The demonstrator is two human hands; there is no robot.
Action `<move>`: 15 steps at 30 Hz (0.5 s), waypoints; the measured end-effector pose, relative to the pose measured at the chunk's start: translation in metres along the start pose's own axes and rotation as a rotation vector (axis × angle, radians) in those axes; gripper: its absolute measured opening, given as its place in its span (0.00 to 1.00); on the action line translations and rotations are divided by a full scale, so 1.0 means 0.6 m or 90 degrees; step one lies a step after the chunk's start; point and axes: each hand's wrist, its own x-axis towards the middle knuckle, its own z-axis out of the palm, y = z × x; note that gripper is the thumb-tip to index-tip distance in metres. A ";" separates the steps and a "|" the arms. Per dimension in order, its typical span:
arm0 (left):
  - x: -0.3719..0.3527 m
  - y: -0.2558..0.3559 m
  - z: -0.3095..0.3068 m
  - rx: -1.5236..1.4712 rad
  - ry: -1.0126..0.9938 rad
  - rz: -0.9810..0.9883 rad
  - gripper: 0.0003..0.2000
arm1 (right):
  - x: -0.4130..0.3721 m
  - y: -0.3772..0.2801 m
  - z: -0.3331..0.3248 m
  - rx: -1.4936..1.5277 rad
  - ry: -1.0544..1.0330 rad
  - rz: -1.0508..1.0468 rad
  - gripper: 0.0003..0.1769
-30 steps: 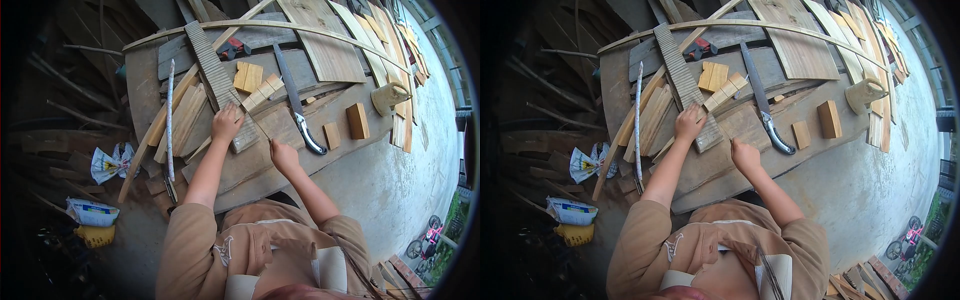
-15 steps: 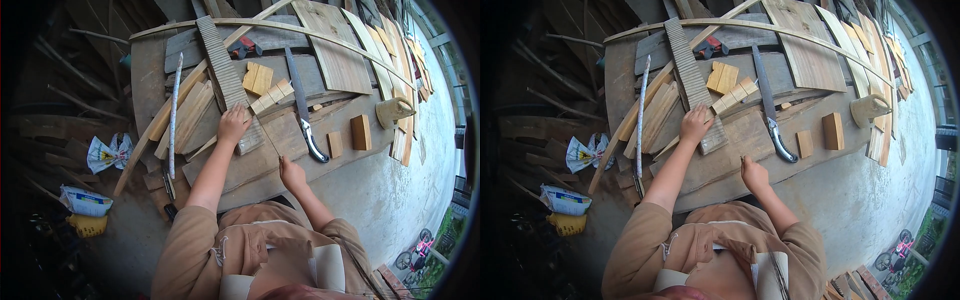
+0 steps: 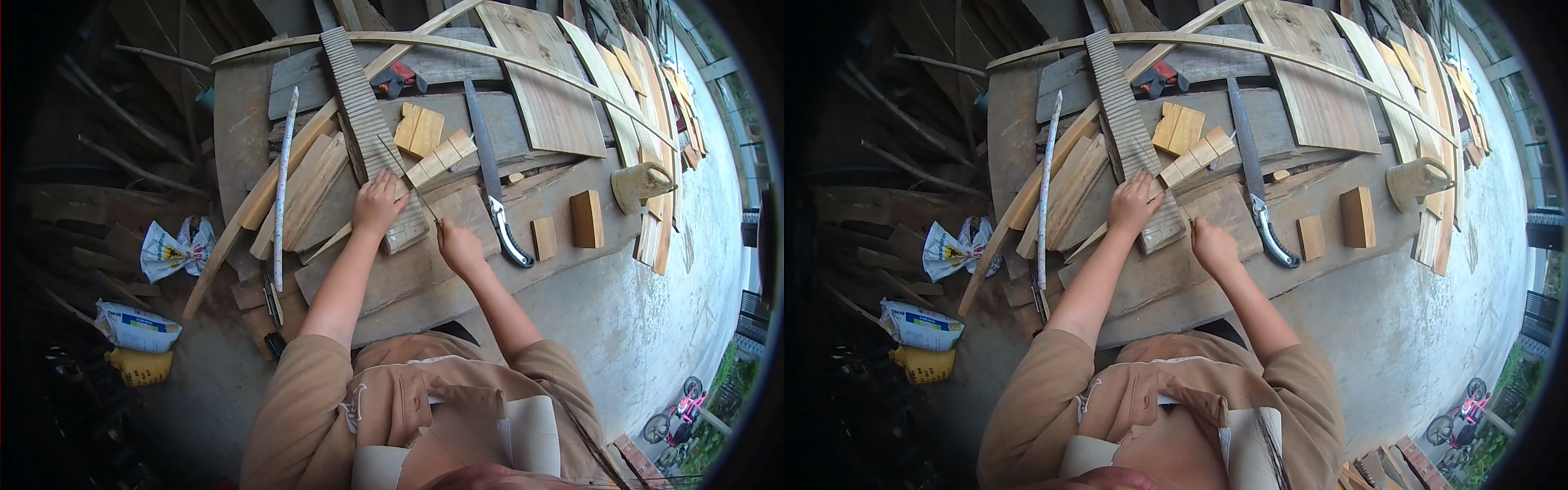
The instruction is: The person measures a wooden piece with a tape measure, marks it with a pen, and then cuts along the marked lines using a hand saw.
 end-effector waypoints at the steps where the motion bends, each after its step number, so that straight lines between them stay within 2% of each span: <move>1: 0.000 0.000 0.001 -0.004 0.001 -0.002 0.22 | -0.033 0.010 -0.008 -0.011 -0.011 0.008 0.12; 3: -0.001 -0.001 0.001 0.002 0.004 0.004 0.22 | -0.088 0.022 -0.024 -0.014 -0.048 0.041 0.11; 7: -0.003 -0.004 0.002 0.008 0.002 0.014 0.22 | -0.112 0.023 -0.031 -0.005 -0.064 0.071 0.11; 15: 0.000 -0.001 0.001 0.019 -0.020 0.004 0.22 | 0.069 -0.043 -0.001 0.018 -0.010 0.012 0.12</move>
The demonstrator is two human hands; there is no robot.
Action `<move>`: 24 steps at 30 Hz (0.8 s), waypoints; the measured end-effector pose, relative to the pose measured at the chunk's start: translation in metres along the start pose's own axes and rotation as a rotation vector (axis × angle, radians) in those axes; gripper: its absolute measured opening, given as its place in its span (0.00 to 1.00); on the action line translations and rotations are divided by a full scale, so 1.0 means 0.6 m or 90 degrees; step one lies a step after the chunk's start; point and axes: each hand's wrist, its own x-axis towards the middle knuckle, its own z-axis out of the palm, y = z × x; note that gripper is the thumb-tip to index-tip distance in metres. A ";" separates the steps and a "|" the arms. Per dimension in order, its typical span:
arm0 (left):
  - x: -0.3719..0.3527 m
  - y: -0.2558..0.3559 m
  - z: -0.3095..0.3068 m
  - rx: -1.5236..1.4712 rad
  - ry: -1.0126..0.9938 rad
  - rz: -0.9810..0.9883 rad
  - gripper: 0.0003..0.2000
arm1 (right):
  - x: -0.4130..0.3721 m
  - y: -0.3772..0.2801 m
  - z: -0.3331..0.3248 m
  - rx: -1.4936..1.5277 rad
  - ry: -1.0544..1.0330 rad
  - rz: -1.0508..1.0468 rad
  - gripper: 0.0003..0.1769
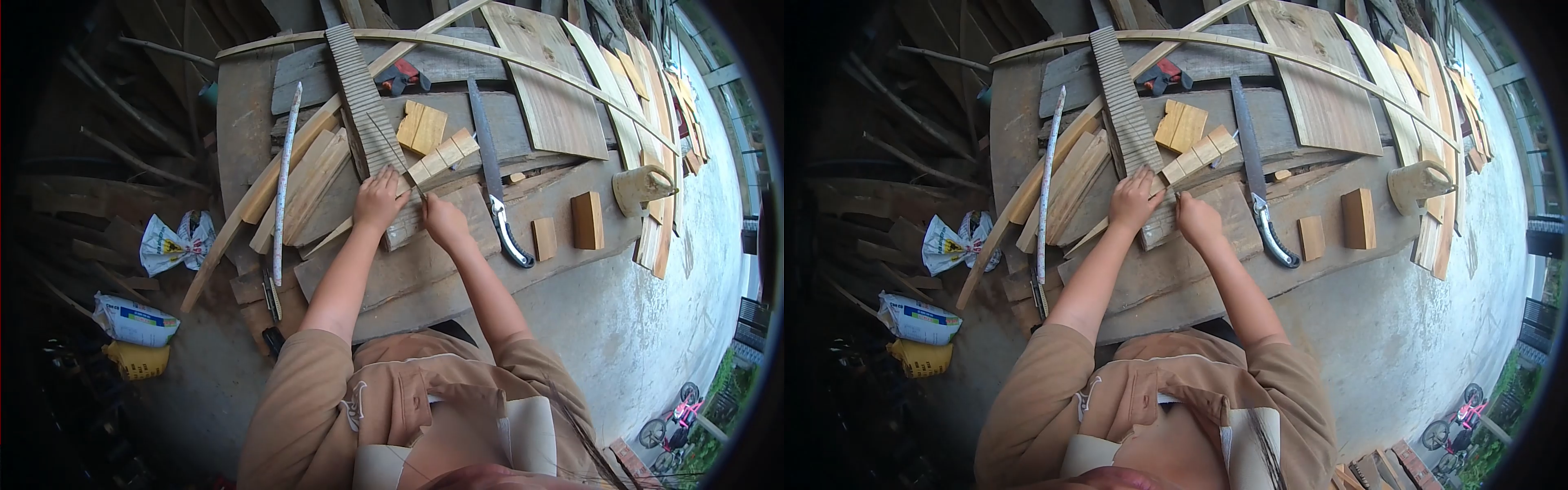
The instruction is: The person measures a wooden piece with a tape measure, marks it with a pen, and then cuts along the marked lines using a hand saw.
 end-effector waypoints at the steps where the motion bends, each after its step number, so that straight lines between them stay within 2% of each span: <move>1: -0.002 0.000 0.002 -0.001 0.000 0.000 0.22 | 0.007 -0.006 -0.004 0.009 0.009 -0.013 0.12; 5: 0.001 0.000 -0.001 -0.008 0.028 0.009 0.22 | -0.021 0.015 -0.005 -0.007 -0.024 0.001 0.13; 10: -0.001 -0.003 0.004 -0.014 0.019 0.008 0.22 | -0.158 0.055 -0.040 -0.059 -0.101 0.050 0.14; 13: -0.003 -0.002 -0.001 -0.001 0.021 0.013 0.21 | -0.177 0.059 -0.054 -0.047 -0.123 0.076 0.14; 16: 0.000 0.004 0.001 -0.023 0.022 0.003 0.21 | -0.125 0.047 -0.052 -0.042 -0.101 0.067 0.15; 18: 0.003 0.012 0.006 -0.062 0.026 -0.147 0.22 | -0.081 0.039 -0.049 -0.021 -0.096 0.062 0.15; 19: 0.003 0.012 0.006 -0.061 0.025 -0.144 0.22 | -0.060 0.033 -0.039 -0.019 -0.095 0.063 0.15; 21: 0.001 0.005 0.004 -0.001 0.005 -0.045 0.22 | -0.031 0.022 -0.024 -0.011 -0.068 0.015 0.14; 24: 0.003 0.007 0.002 0.002 -0.006 -0.050 0.22 | -0.033 0.015 -0.027 -0.021 -0.059 0.031 0.13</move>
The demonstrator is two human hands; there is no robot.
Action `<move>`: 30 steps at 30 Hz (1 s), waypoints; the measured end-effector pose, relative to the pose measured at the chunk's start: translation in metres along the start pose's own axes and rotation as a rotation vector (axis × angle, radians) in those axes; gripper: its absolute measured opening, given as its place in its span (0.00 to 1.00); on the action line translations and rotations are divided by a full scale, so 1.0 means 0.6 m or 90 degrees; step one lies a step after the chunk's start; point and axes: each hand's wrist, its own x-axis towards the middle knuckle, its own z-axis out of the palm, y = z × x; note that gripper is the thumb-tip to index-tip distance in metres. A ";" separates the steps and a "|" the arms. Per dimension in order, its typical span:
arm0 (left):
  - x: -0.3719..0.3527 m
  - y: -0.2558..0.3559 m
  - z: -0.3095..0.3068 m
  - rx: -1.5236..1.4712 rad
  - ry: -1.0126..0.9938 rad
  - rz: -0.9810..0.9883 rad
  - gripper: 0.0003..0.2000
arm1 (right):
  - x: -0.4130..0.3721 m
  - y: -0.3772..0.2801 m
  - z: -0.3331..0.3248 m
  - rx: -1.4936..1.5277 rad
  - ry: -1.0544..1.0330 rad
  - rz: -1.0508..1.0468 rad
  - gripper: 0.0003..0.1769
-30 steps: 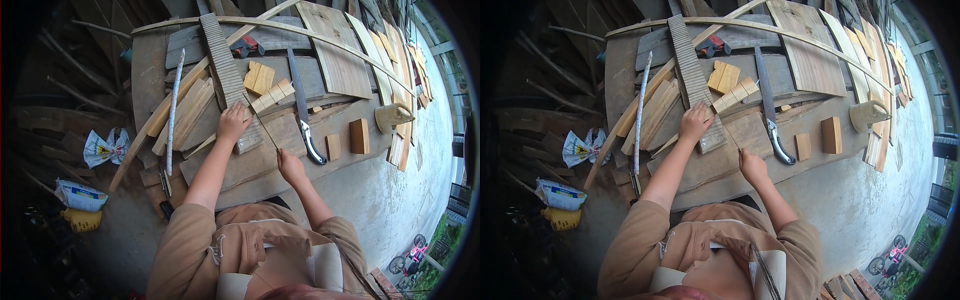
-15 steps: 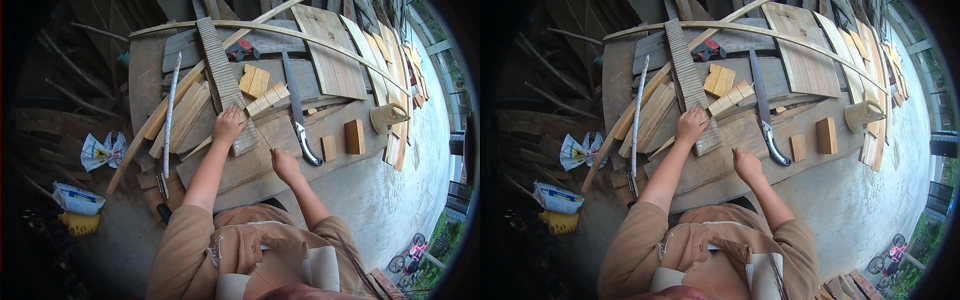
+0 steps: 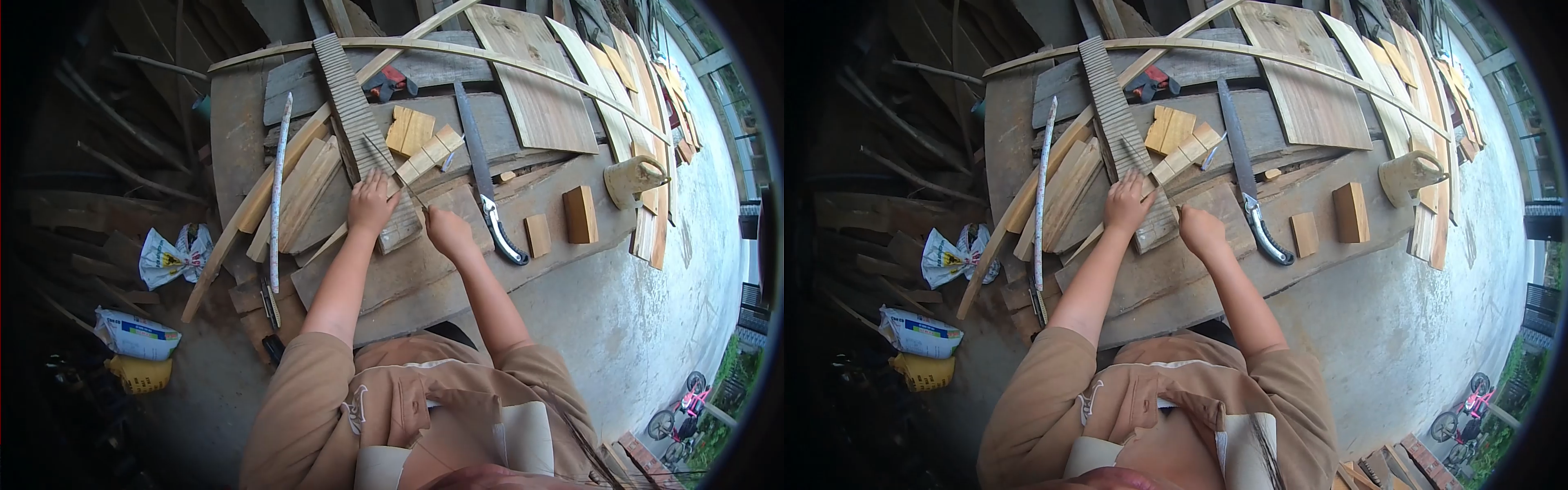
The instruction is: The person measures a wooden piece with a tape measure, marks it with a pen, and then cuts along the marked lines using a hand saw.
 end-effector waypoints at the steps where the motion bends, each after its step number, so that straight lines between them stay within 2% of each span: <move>1: -0.005 0.000 0.001 0.000 -0.003 0.002 0.22 | -0.008 0.003 0.002 0.002 0.000 0.003 0.13; 4: -0.001 0.004 -0.004 0.044 -0.027 0.022 0.23 | -0.042 0.017 0.005 -0.004 0.026 0.009 0.13; 11: -0.002 -0.001 0.002 0.031 -0.036 0.020 0.24 | -0.161 0.056 0.003 -0.024 -0.023 0.070 0.12; 17: -0.001 -0.003 0.001 0.027 -0.018 0.044 0.23 | -0.044 0.018 0.011 -0.032 -0.004 0.005 0.11; 22: -0.005 -0.002 0.004 0.024 -0.011 0.040 0.23 | 0.049 -0.015 0.025 0.020 0.068 -0.052 0.11; 30: -0.003 -0.006 0.010 0.039 -0.018 0.054 0.24 | -0.142 0.067 0.009 -0.018 -0.029 0.036 0.11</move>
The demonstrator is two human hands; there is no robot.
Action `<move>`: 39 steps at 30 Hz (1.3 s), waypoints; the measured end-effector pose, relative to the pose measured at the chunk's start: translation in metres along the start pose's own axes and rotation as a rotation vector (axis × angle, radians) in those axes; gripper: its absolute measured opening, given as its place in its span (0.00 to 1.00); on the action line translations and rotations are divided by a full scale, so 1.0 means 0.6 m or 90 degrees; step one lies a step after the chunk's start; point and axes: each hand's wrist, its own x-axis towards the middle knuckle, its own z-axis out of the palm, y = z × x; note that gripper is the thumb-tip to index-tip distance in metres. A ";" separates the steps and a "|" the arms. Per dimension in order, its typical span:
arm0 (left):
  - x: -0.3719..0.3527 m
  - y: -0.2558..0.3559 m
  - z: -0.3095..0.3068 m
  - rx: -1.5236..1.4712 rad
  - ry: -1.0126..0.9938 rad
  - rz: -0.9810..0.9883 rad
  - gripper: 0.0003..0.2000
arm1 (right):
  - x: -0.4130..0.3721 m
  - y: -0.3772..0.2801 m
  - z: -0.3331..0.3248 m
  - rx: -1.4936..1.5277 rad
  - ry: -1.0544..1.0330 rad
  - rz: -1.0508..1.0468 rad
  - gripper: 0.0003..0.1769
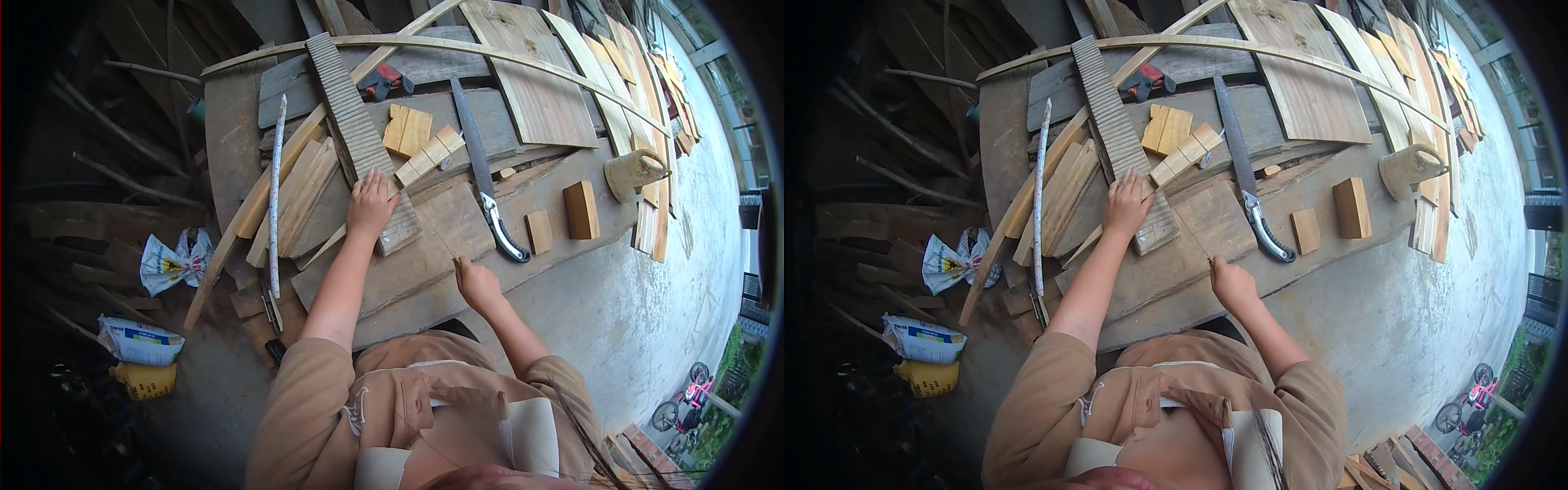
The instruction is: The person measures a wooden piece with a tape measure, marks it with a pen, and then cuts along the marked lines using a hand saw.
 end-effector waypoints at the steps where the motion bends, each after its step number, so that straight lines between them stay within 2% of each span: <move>1: -0.003 -0.003 0.001 0.002 -0.004 -0.004 0.24 | -0.003 0.000 0.000 0.008 -0.010 0.001 0.12; 3: 0.000 -0.003 0.002 -0.009 0.007 0.006 0.24 | 0.013 -0.015 -0.019 0.022 -0.035 -0.002 0.14; 9: 0.002 0.001 -0.003 -0.014 0.004 -0.003 0.24 | 0.173 -0.081 -0.011 0.046 0.023 -0.078 0.12; 12: 0.004 0.004 -0.007 -0.017 -0.010 -0.019 0.23 | 0.163 -0.075 -0.004 0.043 0.032 -0.072 0.12; 16: 0.005 0.004 -0.009 -0.032 -0.028 -0.041 0.23 | 0.048 -0.004 0.009 0.046 0.022 -0.030 0.12; 19: 0.004 0.002 -0.008 -0.030 -0.031 -0.037 0.23 | 0.007 0.000 -0.007 0.021 -0.018 0.016 0.12; 26: 0.004 0.002 -0.008 -0.023 -0.027 -0.032 0.23 | 0.182 -0.096 -0.002 0.053 0.084 -0.070 0.10; 30: 0.003 0.004 -0.009 -0.028 -0.025 -0.031 0.23 | 0.163 -0.082 0.007 0.049 0.089 -0.058 0.10; 35: 0.006 0.000 -0.008 -0.041 -0.033 -0.034 0.24 | 0.001 0.002 0.003 0.010 0.020 0.017 0.13; 39: 0.003 0.002 -0.010 -0.029 -0.030 -0.024 0.24 | 0.038 -0.016 -0.004 0.013 0.008 -0.024 0.13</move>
